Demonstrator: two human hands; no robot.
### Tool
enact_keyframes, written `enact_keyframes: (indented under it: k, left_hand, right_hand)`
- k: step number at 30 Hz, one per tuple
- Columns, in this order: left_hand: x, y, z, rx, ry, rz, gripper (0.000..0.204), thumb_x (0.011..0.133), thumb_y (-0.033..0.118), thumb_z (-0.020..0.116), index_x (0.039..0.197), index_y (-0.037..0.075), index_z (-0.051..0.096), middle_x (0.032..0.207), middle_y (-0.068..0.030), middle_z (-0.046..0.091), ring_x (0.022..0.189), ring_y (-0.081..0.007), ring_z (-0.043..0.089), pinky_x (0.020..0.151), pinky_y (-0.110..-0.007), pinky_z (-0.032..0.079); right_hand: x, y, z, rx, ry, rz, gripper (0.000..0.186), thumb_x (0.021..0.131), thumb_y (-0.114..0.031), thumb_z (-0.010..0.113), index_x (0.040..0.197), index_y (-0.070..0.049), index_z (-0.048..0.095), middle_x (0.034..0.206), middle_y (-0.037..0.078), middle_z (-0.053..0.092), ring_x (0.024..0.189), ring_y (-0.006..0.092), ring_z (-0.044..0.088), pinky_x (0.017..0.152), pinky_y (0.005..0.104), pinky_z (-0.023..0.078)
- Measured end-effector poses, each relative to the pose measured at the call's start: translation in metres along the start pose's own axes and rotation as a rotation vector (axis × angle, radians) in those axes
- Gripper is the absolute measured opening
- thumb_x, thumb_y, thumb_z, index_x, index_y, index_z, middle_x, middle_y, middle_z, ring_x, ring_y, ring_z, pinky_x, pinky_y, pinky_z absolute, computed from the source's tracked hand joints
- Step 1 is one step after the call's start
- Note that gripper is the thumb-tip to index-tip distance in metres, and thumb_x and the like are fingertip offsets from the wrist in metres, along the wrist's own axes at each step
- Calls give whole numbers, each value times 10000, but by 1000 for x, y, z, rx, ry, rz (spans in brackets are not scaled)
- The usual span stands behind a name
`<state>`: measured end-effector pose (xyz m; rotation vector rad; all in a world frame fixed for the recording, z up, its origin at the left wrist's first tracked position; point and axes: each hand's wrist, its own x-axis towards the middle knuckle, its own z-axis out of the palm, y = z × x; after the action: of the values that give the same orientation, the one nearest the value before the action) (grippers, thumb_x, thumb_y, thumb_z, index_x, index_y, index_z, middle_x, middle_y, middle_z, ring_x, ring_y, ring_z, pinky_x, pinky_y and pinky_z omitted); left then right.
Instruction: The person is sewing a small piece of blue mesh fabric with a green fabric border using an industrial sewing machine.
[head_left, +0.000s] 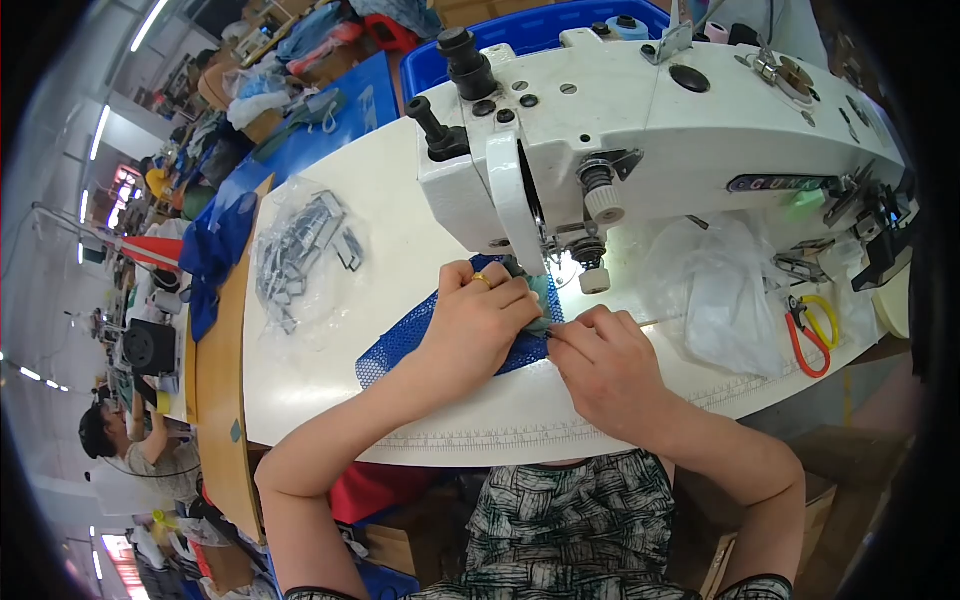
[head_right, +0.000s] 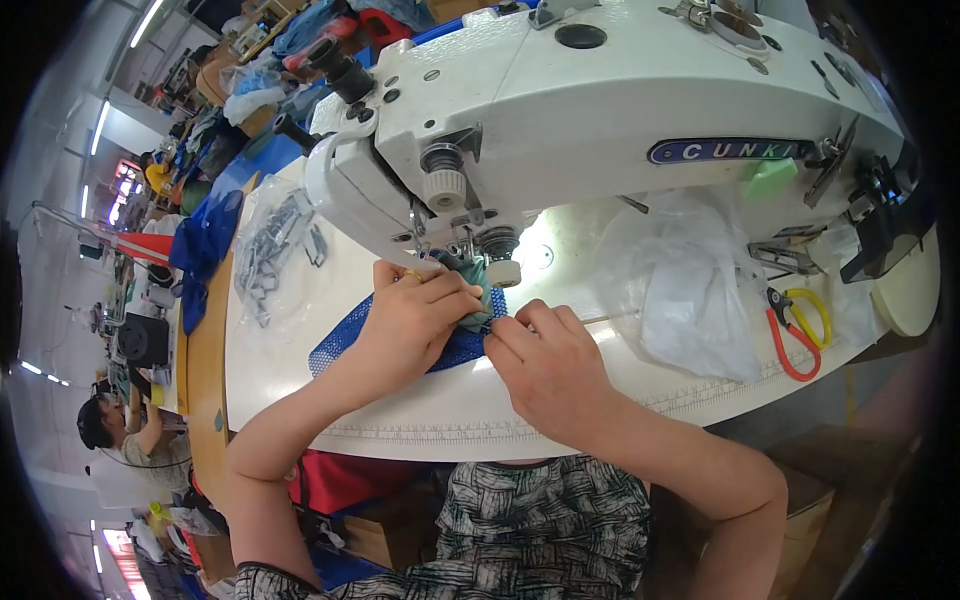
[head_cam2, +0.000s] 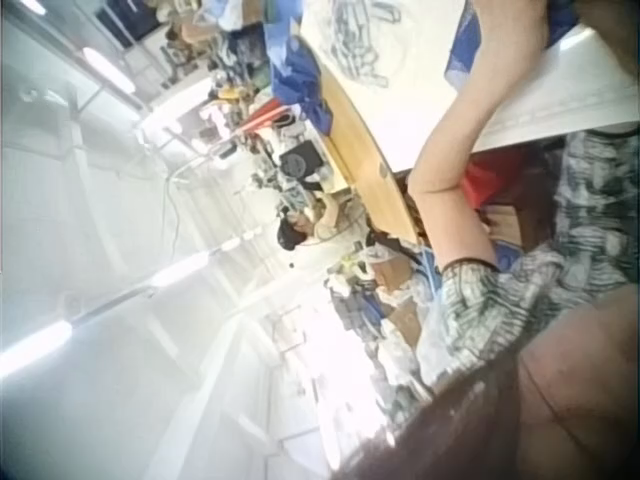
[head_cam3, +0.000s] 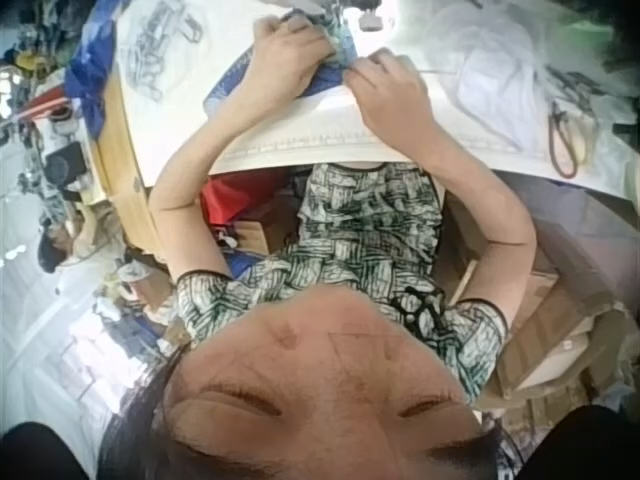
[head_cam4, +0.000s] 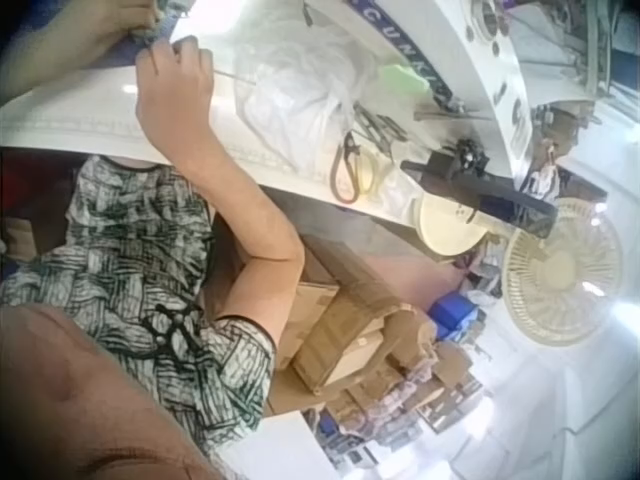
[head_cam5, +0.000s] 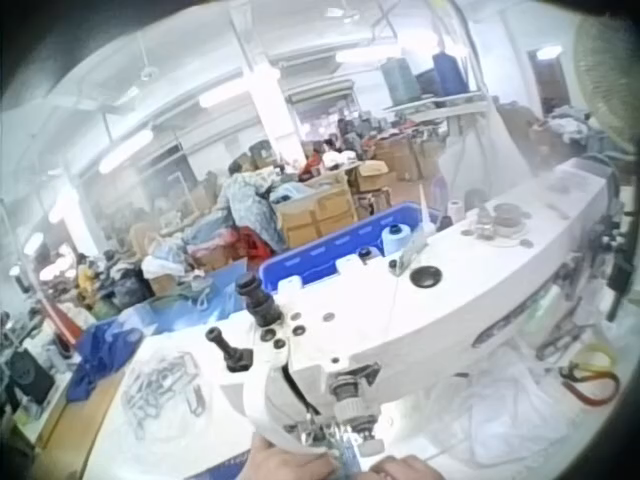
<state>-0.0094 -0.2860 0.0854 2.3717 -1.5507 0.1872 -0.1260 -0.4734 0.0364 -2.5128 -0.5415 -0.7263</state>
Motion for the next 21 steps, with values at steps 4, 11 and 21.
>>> enact_keyframes:
  k: [4, 11, 21]
  left_hand:
    - [-5, 6, 8, -60, -13, -49, 404, 792, -38, 670, 1152, 117, 768, 1163, -12, 704, 1076, -216, 648, 965, -445, 331]
    - [-9, 13, 17, -139, 50, -104, 426, 788, -25, 687, 1183, 113, 768, 1244, -24, 680, 1162, -242, 606, 1026, -458, 317]
    - [-8, 6, 16, -180, 2, -155, 418, 823, -29, 676, 1200, 124, 774, 1297, -40, 689, 1199, -254, 611, 1063, -455, 316]
  right_hand:
    - [0, -1, -3, 5, 12, -7, 261, 762, -94, 666, 1006, -9, 706, 992, 63, 653, 932, 241, 620, 794, 377, 487]
    - [-1, 1, -2, 12, 43, -31, 273, 764, -96, 699, 1020, -6, 721, 1029, 68, 701, 950, 219, 647, 824, 374, 497]
    - [2, 0, -4, -47, -5, -8, 312, 782, -98, 709, 1083, -15, 726, 1136, 53, 712, 981, 231, 636, 849, 383, 493]
